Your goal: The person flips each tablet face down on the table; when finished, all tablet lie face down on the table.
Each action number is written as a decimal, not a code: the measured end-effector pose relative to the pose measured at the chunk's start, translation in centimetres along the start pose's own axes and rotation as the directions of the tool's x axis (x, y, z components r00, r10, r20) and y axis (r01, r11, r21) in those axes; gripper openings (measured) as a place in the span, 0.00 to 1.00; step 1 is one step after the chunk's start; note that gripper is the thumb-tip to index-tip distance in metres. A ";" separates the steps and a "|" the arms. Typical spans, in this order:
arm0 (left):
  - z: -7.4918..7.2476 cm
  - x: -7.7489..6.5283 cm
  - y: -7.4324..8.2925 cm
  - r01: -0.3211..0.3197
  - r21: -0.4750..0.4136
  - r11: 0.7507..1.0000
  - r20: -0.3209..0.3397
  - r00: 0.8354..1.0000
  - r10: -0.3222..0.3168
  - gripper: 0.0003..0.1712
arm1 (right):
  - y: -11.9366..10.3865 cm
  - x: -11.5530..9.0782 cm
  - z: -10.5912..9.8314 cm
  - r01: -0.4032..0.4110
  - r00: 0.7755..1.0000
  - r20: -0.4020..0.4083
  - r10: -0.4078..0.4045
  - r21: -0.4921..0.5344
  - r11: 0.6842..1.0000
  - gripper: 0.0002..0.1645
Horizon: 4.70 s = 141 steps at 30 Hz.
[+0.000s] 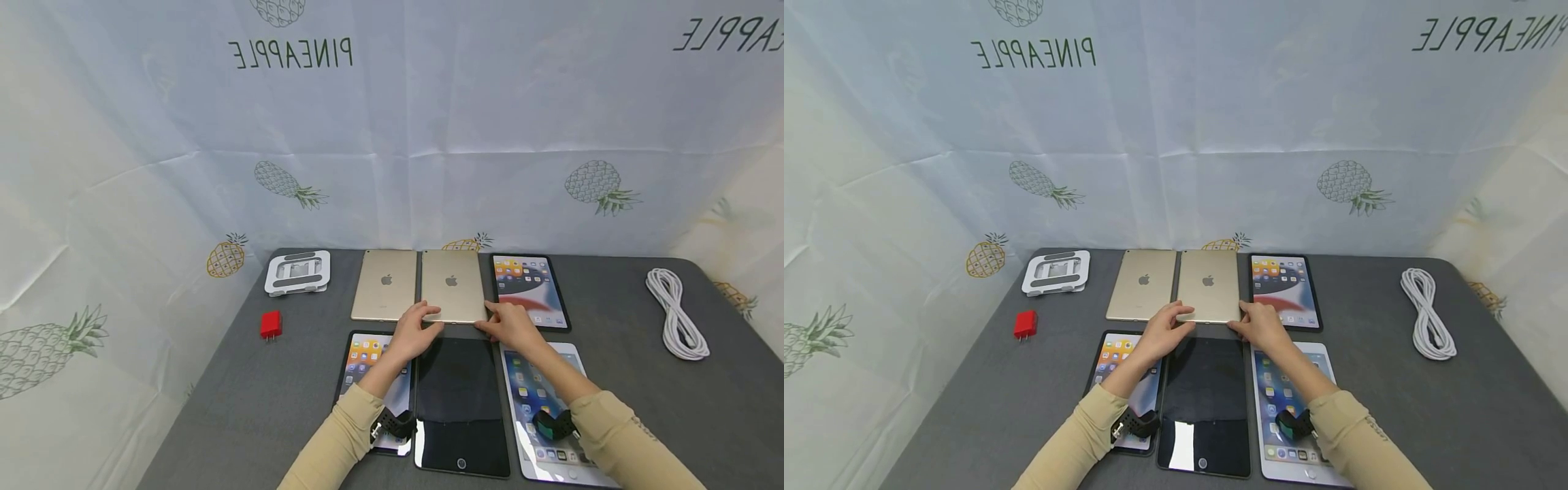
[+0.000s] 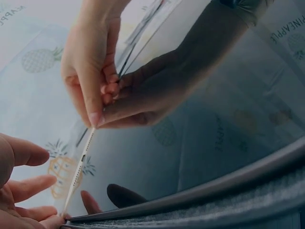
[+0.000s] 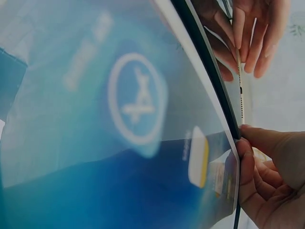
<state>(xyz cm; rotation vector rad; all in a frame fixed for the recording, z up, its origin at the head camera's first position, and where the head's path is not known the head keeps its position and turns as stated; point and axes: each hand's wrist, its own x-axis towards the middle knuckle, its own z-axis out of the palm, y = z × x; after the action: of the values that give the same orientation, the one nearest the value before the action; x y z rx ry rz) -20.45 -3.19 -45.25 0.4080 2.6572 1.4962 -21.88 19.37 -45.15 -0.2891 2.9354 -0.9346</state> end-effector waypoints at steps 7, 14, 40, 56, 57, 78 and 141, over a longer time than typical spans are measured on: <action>0.3 0.0 0.1 -0.002 -0.006 1.000 -0.005 1.000 0.002 0.20 | 0.2 -0.2 -0.2 -0.008 1.000 0.010 0.008 0.000 1.000 0.39; 0.8 0.0 0.2 -0.023 -0.009 1.000 -0.010 1.000 0.023 0.19 | 0.5 -0.6 -0.7 -0.022 0.999 0.032 0.021 0.038 0.999 0.40; 7.4 0.5 5.2 0.126 -0.286 0.950 0.196 0.978 -0.071 0.26 | 7.7 -7.1 -5.8 -0.076 0.985 -0.151 0.086 0.073 0.994 0.44; 8.8 1.8 5.7 0.375 -0.677 0.633 0.303 0.926 -0.225 0.34 | 7.2 -8.0 -6.1 -0.224 0.975 0.036 0.221 0.196 0.955 0.55; 8.8 1.9 5.6 0.380 -0.689 0.617 0.302 0.924 -0.233 0.34 | 7.2 -8.0 -6.1 -0.226 0.974 0.030 0.225 0.203 0.953 0.54; 8.5 3.2 5.7 0.453 -0.818 0.355 0.371 0.886 -0.278 0.22 | 7.6 -8.0 -6.1 -0.185 0.980 -0.048 0.194 0.148 0.971 0.45; 7.7 2.0 5.6 0.105 -0.733 0.672 -0.046 0.978 -0.203 0.12 | 1.9 -4.8 -2.7 0.365 0.845 -0.319 -0.429 -0.243 0.899 0.28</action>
<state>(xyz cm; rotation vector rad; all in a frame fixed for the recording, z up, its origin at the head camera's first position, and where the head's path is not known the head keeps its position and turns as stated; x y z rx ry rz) -19.83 6.49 -44.44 0.0156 1.8305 2.3793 -17.73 23.35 -44.13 -0.8558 3.3868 -0.8431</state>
